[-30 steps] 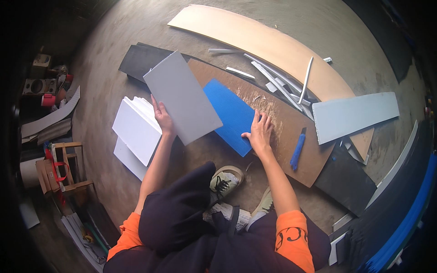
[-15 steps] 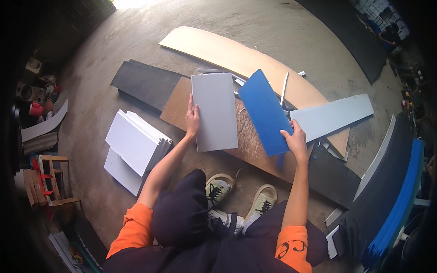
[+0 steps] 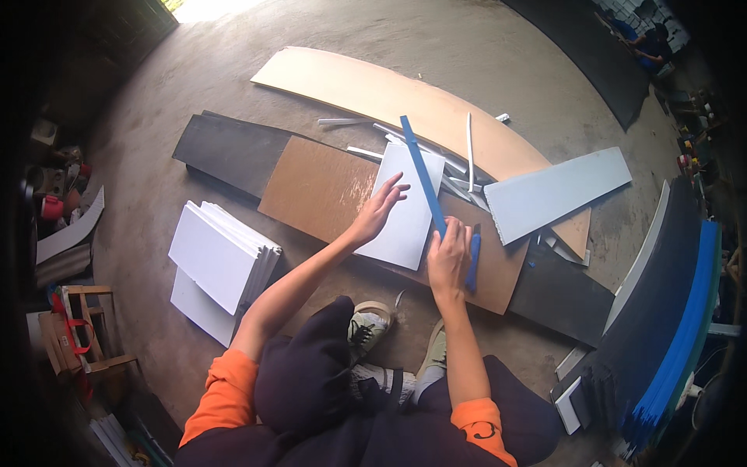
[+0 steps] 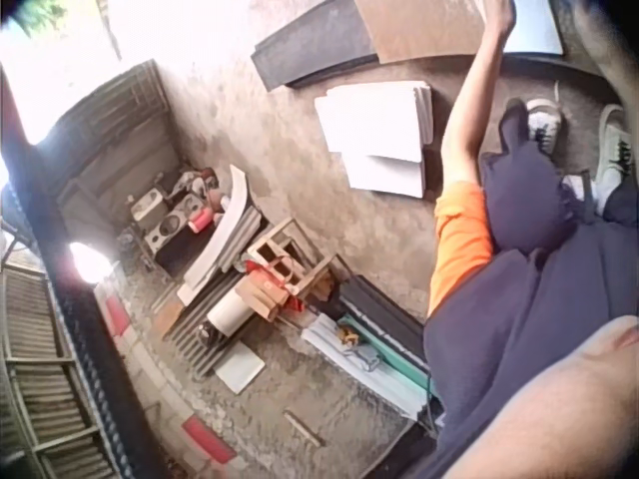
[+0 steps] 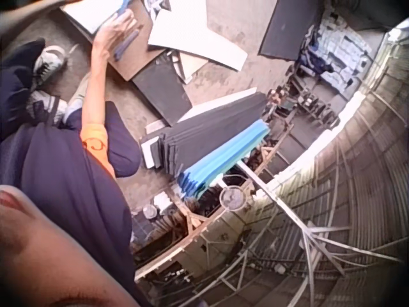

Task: The person sits on the floor and uses a utility knife to cut blue and white sheets of material. They repeatedly align a blue sheet as a template, score the white sheet, and separate the cut pieces.

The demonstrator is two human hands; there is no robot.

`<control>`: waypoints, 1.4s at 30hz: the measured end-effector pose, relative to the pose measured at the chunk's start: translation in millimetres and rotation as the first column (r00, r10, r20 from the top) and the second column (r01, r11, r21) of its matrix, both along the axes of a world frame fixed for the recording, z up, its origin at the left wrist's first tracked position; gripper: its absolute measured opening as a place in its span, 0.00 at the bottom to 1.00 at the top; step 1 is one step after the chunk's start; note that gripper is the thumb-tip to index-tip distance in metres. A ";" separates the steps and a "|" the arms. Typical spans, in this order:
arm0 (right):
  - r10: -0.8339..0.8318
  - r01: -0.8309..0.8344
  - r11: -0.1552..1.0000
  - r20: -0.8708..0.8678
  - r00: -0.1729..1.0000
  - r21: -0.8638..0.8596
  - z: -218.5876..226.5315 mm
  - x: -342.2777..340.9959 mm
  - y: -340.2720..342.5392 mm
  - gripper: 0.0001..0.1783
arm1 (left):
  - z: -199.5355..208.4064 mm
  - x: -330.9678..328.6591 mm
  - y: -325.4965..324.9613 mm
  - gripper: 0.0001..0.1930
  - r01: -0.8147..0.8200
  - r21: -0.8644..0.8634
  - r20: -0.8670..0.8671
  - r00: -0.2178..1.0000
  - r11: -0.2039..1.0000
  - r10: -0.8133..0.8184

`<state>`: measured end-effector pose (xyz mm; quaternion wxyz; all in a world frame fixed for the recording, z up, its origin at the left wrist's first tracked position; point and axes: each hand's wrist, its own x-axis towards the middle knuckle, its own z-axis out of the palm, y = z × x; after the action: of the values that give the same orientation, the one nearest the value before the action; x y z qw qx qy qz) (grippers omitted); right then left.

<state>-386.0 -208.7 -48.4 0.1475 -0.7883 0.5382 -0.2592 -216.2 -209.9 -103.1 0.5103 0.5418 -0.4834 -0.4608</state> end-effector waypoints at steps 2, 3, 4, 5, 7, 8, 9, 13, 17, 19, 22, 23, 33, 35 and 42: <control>0.077 -0.077 0.997 0.056 0.995 -0.001 -6.1 23.8 7.6 0.16 | 9.7 -1.6 0.1 0.29 0.040 0.097 -0.326 0.945 0.994 -0.007; 0.096 -0.095 0.995 0.092 0.991 -0.013 -13.5 31.0 10.1 0.17 | 12.9 -4.7 -0.8 0.30 0.030 0.137 -0.413 0.910 0.990 0.029; 0.122 -0.120 0.992 0.089 0.989 -0.030 -18.4 35.4 11.9 0.19 | 15.9 -6.4 -1.1 0.32 -0.039 0.133 -0.371 0.925 0.990 0.086; 0.156 -0.153 0.987 0.079 0.985 -0.039 -21.9 39.2 14.7 0.22 | 16.1 -6.4 0.5 0.33 -0.110 0.128 -0.330 0.933 0.986 0.147; 0.188 -0.184 0.982 0.089 0.978 -0.050 -27.8 43.9 17.3 0.24 | 16.1 0.9 -1.2 0.30 -0.092 0.172 -0.390 0.908 0.981 0.153; 0.221 -0.219 0.975 0.060 0.974 -0.036 -31.9 47.5 20.0 0.27 | 10.8 7.5 1.0 0.28 -0.137 0.173 -0.371 0.908 0.975 0.194; 0.242 -0.241 0.970 0.044 0.969 -0.028 -29.1 50.2 23.6 0.27 | -1.1 12.1 1.5 0.27 -0.179 0.171 -0.357 0.905 0.969 0.230; 0.291 -0.294 0.955 0.075 0.954 0.029 -32.2 47.5 28.9 0.22 | -34.4 22.9 0.0 0.21 -0.483 0.115 0.060 0.876 0.868 0.479; 0.073 -0.098 0.992 0.267 0.961 0.084 -74.1 19.5 4.9 0.12 | -57.9 59.5 1.7 0.22 -0.411 -0.080 0.163 0.893 0.908 0.419; -0.101 0.039 0.978 0.306 0.947 0.203 -103.4 -2.7 -10.4 0.13 | -61.7 68.5 1.6 0.20 -0.339 0.009 0.105 0.936 0.941 0.336; -0.237 0.082 0.899 0.320 0.917 0.431 -131.1 -7.4 -17.6 0.17 | -72.0 75.1 6.7 0.21 -0.341 -0.006 0.245 0.911 0.940 0.332; -0.246 0.102 0.902 0.305 0.920 0.420 -140.7 -8.7 -19.2 0.18 | -71.3 69.9 4.1 0.21 -0.335 -0.004 0.257 0.910 0.942 0.325; -0.343 0.147 0.846 0.311 0.887 0.512 -153.6 6.4 -22.6 0.18 | -74.0 49.0 4.1 0.22 -0.364 0.123 0.361 0.883 0.923 0.300; -0.349 0.146 0.838 0.308 0.885 0.526 -150.7 8.6 -23.4 0.17 | -79.7 48.6 1.7 0.23 -0.378 0.101 0.387 0.867 0.920 0.314; -0.326 0.153 0.857 0.287 0.901 0.492 -159.0 2.5 -29.4 0.18 | -89.8 31.7 -6.1 0.36 -0.371 0.075 0.588 0.766 0.925 0.260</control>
<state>-383.5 -238.1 -207.4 0.3909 -0.5953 0.6430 -0.2816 -184.6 -215.9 -192.9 0.3605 0.7730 -0.4691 -0.2291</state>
